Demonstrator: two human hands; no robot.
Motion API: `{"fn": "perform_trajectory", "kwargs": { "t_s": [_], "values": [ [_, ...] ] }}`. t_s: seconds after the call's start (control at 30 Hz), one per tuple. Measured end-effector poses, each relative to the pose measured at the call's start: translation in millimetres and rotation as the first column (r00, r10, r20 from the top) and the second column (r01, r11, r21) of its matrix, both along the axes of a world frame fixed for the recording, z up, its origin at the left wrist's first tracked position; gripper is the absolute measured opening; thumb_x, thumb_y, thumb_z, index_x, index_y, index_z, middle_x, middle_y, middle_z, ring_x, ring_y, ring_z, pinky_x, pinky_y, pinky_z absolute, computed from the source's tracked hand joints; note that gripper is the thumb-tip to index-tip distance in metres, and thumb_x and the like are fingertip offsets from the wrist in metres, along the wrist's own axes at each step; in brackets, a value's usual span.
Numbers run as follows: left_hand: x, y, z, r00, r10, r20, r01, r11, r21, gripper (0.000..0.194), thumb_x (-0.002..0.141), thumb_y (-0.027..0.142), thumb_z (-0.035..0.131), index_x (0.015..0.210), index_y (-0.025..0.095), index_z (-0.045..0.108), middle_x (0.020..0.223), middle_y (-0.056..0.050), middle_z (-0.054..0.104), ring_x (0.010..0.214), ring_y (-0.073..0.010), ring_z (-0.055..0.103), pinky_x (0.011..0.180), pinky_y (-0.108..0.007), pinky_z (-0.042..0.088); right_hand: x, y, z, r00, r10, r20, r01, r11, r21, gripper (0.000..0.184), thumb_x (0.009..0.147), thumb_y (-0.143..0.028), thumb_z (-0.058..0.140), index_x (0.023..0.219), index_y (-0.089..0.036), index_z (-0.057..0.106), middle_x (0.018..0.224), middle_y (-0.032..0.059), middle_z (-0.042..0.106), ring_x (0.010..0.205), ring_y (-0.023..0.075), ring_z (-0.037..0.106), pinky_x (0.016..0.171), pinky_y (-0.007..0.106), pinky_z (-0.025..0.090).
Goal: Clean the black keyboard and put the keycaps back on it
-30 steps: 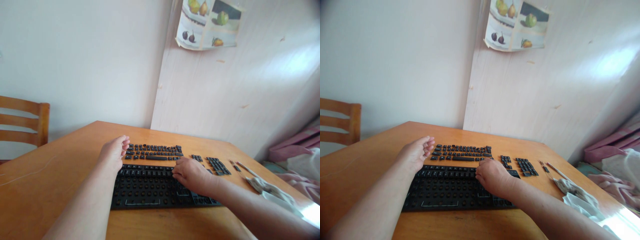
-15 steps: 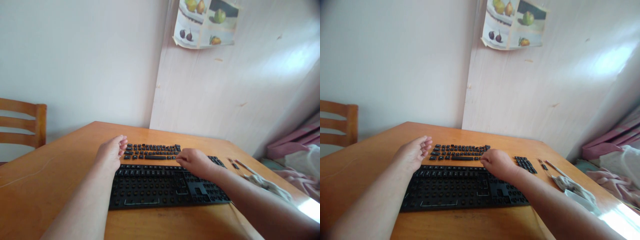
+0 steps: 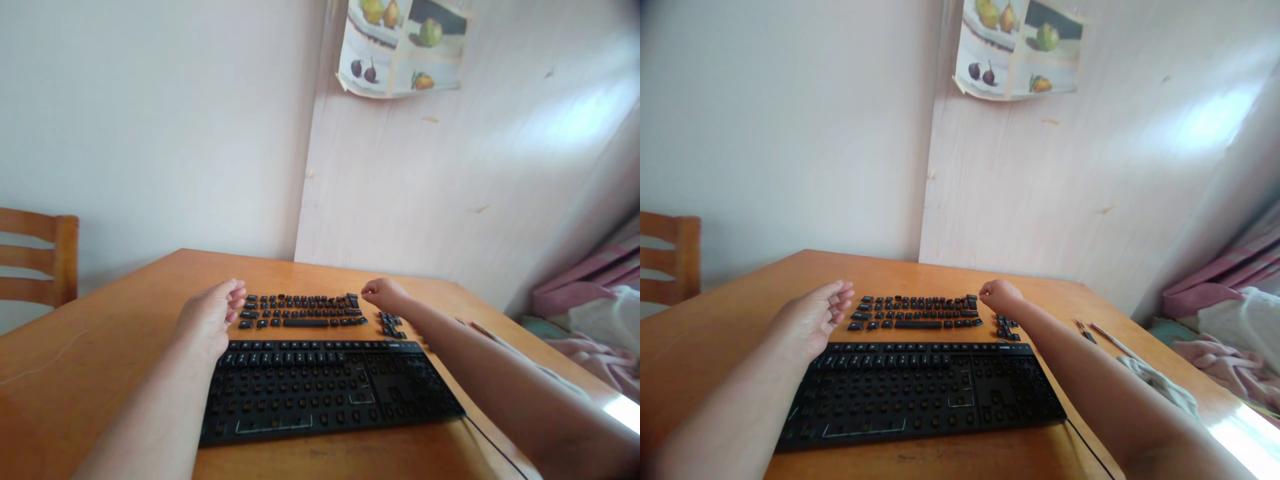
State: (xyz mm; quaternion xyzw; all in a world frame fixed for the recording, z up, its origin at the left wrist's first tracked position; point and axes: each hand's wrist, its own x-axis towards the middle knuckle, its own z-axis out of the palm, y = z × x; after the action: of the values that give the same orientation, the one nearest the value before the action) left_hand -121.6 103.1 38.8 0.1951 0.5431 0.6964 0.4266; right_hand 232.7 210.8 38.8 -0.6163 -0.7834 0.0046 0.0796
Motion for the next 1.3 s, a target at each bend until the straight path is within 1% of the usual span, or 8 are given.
{"fn": "perform_trajectory", "kwargs": {
  "t_s": [0.2, 0.47, 0.8, 0.97, 1.07, 1.1, 1.2, 1.3],
  "values": [
    [0.1, -0.7, -0.1, 1.000, 0.000, -0.023, 0.000, 1.000, -0.014, 0.029, 0.055, 0.032, 0.069, 0.079, 0.015, 0.070, 0.076, -0.003, 0.067, 0.060, -0.0091, 0.055, 0.051, -0.019, 0.036, 0.1, 25.1, -9.6, 0.999, -0.006, 0.032, 0.007, 0.999, -0.036, 0.032, 0.078, -0.032, 0.063, 0.107, -0.023, 0.073, 0.101, 0.0055, 0.071, 0.088, 0.0180, 0.062, 0.074, 0.026, 0.043],
    [-0.7, 0.7, -2.1, 0.999, 0.004, -0.034, -0.005, 1.000, -0.031, 0.032, 0.055, 0.033, 0.070, 0.082, 0.016, 0.070, 0.078, -0.002, 0.068, 0.062, -0.0088, 0.056, 0.052, -0.019, 0.036, 3.7, 37.0, -13.9, 0.997, 0.066, 0.037, -0.062, 0.994, -0.093, 0.035, 0.076, -0.030, 0.065, 0.110, -0.023, 0.072, 0.098, 0.0054, 0.070, 0.084, 0.0178, 0.061, 0.071, 0.026, 0.043],
    [-2.1, 1.3, -5.1, 0.998, -0.003, -0.060, 0.002, 1.000, -0.024, 0.036, 0.053, 0.035, 0.071, 0.083, 0.015, 0.070, 0.080, -0.003, 0.068, 0.063, -0.0094, 0.056, 0.051, -0.019, 0.036, 5.2, 36.1, -15.8, 0.998, 0.057, -0.019, -0.059, 0.996, -0.071, 0.027, 0.075, -0.028, 0.064, 0.097, -0.019, 0.076, 0.086, 0.0053, 0.069, 0.073, 0.0163, 0.058, 0.061, 0.025, 0.039],
    [-0.8, 1.2, -3.8, 0.998, -0.015, -0.067, 0.015, 1.000, -0.013, 0.036, 0.053, 0.035, 0.072, 0.082, 0.015, 0.070, 0.079, -0.003, 0.068, 0.062, -0.0096, 0.056, 0.052, -0.019, 0.036, 1.4, 8.9, -0.3, 0.992, 0.109, -0.063, -0.111, 0.993, -0.034, 0.027, 0.077, -0.030, 0.061, 0.098, -0.019, 0.075, 0.079, 0.0031, 0.066, 0.067, 0.0136, 0.054, 0.058, 0.025, 0.036],
    [3.2, 0.0, -1.8, 0.994, -0.022, -0.108, 0.022, 1.000, 0.001, 0.036, 0.055, 0.037, 0.071, 0.084, 0.015, 0.070, 0.080, -0.004, 0.068, 0.064, -0.0103, 0.057, 0.054, -0.019, 0.037, -4.7, -23.8, 11.2, 0.976, 0.199, -0.093, -0.202, 0.979, -0.024, 0.027, 0.077, -0.031, 0.062, 0.099, -0.020, 0.074, 0.075, 0.0006, 0.063, 0.066, 0.0117, 0.053, 0.060, 0.024, 0.037],
    [5.2, -0.9, -1.1, 0.990, -0.026, -0.136, 0.028, 1.000, 0.008, 0.036, 0.057, 0.038, 0.071, 0.084, 0.015, 0.070, 0.080, -0.004, 0.068, 0.064, -0.0106, 0.057, 0.055, -0.020, 0.037, -7.0, -37.0, 14.3, 0.958, 0.264, -0.117, -0.266, 0.964, -0.001, 0.026, 0.078, -0.030, 0.062, 0.098, -0.019, 0.074, 0.074, 0.0009, 0.062, 0.065, 0.0118, 0.052, 0.060, 0.024, 0.037],
    [14.0, -5.8, 0.7, 0.959, -0.040, -0.280, 0.056, 0.997, 0.049, 0.032, 0.061, 0.040, 0.070, 0.081, 0.015, 0.070, 0.078, -0.004, 0.068, 0.065, -0.0118, 0.057, 0.056, -0.021, 0.037, -13.8, -78.3, 20.5, 0.916, 0.362, -0.171, -0.366, 0.931, 0.013, 0.025, 0.079, -0.030, 0.062, 0.098, -0.019, 0.073, 0.076, 0.0014, 0.062, 0.067, 0.0120, 0.054, 0.062, 0.024, 0.038],
    [27.0, -13.6, 2.7, 0.859, -0.079, -0.505, 0.157, 0.981, 0.114, 0.030, 0.069, 0.044, 0.066, 0.078, 0.015, 0.069, 0.073, -0.002, 0.067, 0.068, -0.0139, 0.058, 0.062, -0.024, 0.040, -19.5, -113.1, 23.9, 0.903, 0.393, -0.173, -0.401, 0.916, -0.015, 0.023, 0.081, -0.029, 0.061, 0.099, -0.022, 0.072, 0.079, 0.0015, 0.063, 0.068, 0.0122, 0.055, 0.063, 0.024, 0.038]
  ]
}}
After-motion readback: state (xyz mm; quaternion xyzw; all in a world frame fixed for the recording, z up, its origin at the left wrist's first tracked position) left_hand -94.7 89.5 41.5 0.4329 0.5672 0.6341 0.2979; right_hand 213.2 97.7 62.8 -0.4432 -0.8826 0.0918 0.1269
